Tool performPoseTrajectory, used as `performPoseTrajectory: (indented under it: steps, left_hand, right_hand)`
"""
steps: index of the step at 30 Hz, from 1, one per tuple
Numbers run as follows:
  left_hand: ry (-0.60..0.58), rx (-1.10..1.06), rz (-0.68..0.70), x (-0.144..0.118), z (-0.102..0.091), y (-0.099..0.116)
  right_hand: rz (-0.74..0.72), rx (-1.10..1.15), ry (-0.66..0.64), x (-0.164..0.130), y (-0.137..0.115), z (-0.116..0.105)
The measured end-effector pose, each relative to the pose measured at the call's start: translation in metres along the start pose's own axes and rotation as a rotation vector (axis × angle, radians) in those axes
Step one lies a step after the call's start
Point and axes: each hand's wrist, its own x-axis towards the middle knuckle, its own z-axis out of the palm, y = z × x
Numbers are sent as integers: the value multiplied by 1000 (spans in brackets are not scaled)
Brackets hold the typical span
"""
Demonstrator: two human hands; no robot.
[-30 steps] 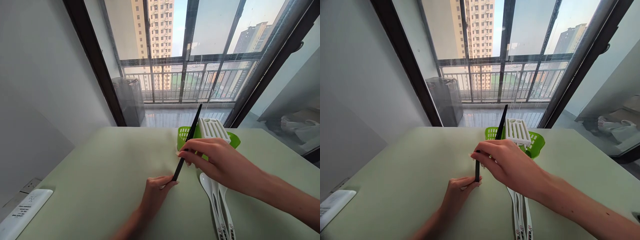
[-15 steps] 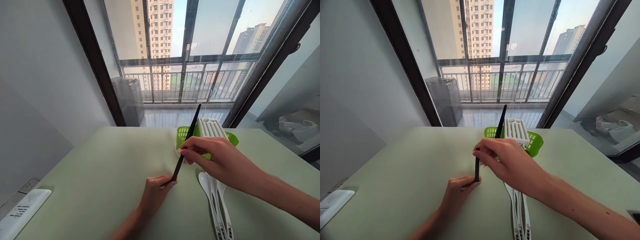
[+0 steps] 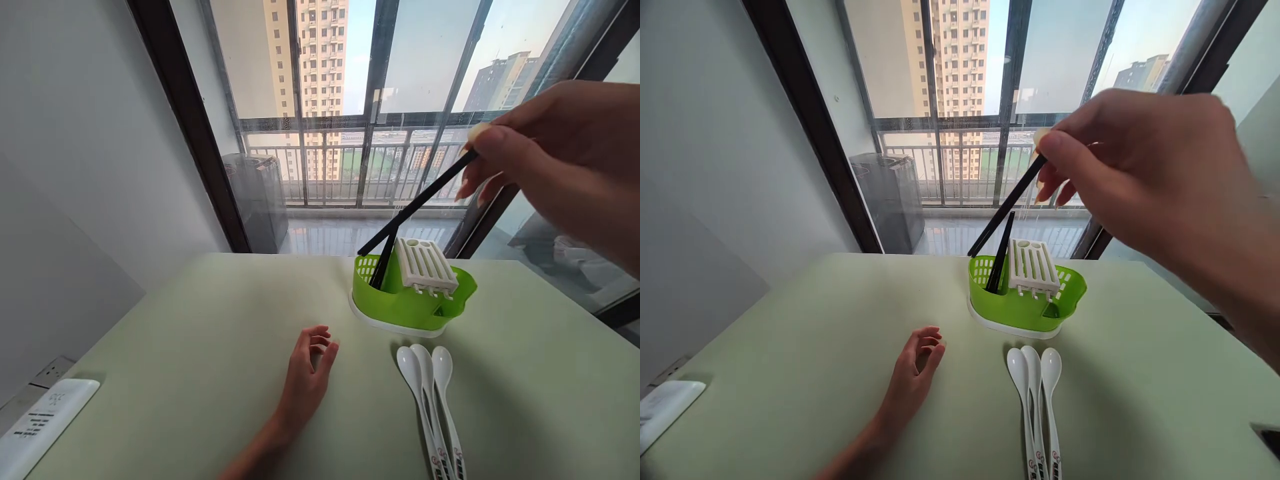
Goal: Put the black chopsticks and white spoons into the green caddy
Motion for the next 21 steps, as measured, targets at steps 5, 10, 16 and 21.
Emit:
performPoseTrajectory:
  steps: [5, 10, 16, 21]
  left_hand:
    - [-29, 20, -34, -1, 0, 3]
    - [-43, 41, -40, -2, -1, 6]
    - [-42, 30, -33, -2, -1, 5]
    - [-40, 23, -29, -2, -1, 4]
  right_hand:
    - [39, -45, 41, 29, 12, 26]
    - [127, -64, 26, 55, 25, 58]
    - [214, -51, -59, 67, 43, 84]
    - [169, -209, 90, 64, 39, 75]
